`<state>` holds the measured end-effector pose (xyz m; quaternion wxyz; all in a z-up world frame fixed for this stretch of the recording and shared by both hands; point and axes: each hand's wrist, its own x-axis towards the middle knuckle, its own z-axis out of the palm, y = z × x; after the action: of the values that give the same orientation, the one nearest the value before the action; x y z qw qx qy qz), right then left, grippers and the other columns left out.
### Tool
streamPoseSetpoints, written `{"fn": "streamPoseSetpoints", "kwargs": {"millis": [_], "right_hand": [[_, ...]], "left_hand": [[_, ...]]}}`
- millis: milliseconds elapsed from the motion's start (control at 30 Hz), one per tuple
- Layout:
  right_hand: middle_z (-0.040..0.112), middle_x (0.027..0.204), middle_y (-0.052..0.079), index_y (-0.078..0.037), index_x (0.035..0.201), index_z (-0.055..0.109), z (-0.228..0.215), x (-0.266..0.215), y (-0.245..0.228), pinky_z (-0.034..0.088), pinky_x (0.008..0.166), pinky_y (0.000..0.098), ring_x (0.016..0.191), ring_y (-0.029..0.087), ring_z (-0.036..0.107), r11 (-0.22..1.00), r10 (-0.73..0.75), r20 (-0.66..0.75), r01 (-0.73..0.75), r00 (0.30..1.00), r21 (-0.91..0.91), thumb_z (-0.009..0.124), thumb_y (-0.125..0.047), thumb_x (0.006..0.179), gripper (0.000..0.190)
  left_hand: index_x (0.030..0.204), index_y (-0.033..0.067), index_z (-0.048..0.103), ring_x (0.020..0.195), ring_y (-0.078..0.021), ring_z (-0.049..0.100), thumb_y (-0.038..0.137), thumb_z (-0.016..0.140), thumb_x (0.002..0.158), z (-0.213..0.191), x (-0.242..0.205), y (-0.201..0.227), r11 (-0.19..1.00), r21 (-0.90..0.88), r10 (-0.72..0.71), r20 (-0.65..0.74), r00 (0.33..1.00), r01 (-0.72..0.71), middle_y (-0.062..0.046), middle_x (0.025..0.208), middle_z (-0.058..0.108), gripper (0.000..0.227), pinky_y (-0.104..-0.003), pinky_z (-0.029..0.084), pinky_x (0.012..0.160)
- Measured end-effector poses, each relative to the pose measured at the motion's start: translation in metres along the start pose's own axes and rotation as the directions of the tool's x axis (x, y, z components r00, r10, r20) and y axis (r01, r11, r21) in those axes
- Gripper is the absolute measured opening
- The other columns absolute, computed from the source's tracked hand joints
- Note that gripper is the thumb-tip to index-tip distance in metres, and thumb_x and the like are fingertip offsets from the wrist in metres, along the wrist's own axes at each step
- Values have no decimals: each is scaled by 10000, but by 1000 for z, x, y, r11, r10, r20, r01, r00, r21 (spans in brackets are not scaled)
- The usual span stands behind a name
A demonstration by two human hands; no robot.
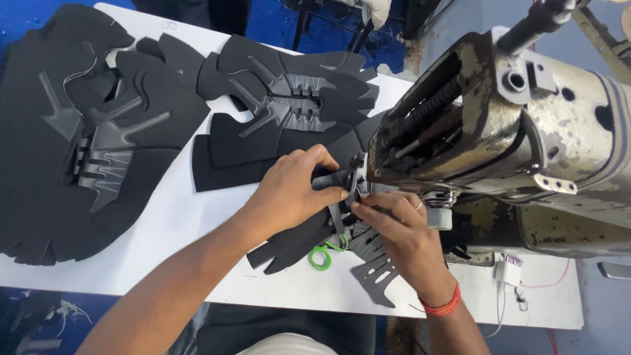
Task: The person aligns black foam shoe parts under a sewing machine needle and stitches them together. They repeatedly guide the material through the machine, trim excess thread with green scissors, and place finished pieces aside on the table.
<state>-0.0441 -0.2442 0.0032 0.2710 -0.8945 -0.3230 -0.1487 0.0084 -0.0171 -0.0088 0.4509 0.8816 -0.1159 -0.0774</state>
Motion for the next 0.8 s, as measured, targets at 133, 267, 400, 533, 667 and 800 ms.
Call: {"fn": "streamPoseSetpoints", "kwargs": {"millis": [133,267,400,533,667,800], "right_hand": [[663,1153,32,-122,1155,765,0,4,-4,493,951,369,1080,242,639,996,-43,24,44,999,-81,713,49,773,422],[663,1158,32,-108,1147,753,-4,6,-3,501,942,366,1093,251,639,993,-60,36,64,998,-99,741,4,776,387],[695,1197,43,-93,1143,735,-8,0,9,545,944,345,1118,249,682,999,-36,7,36,999,-17,693,65,817,366],[717,1208,72,-55,1154,717,-12,9,11,559,935,357,1104,257,709,1000,5,-6,-5,1000,2,642,129,850,362],[719,1194,94,-31,1155,716,-11,10,14,546,944,393,1093,286,703,999,-16,-3,16,1000,-51,606,158,795,421],[722,1185,70,-51,1157,720,-8,6,13,562,935,375,1099,259,711,996,-16,-35,13,999,-91,617,157,809,418]], "left_hand": [[1099,87,679,1021,-312,633,360,829,773,1,-4,3,1000,22,1,-22,1000,-1,-106,1021,699,451,-439,493,884],[1118,83,631,1061,-322,595,416,854,756,3,-5,7,999,36,-22,-5,1000,23,-128,1065,633,539,-436,478,901],[1177,79,567,1049,-304,609,431,835,767,10,-14,13,997,-12,-73,-43,996,72,-125,1121,571,604,-426,510,882],[1217,73,536,1038,-303,608,396,829,776,28,-27,15,994,-69,-90,-126,988,82,-133,1161,517,620,-421,534,849],[1237,45,511,1102,-307,579,341,836,782,35,-31,17,995,-102,-46,-234,971,23,-144,1213,478,632,-424,540,825],[1233,44,522,1164,-308,568,317,855,762,34,-28,16,998,-56,-1,-259,966,-14,-119,1229,501,638,-432,526,859]]}}
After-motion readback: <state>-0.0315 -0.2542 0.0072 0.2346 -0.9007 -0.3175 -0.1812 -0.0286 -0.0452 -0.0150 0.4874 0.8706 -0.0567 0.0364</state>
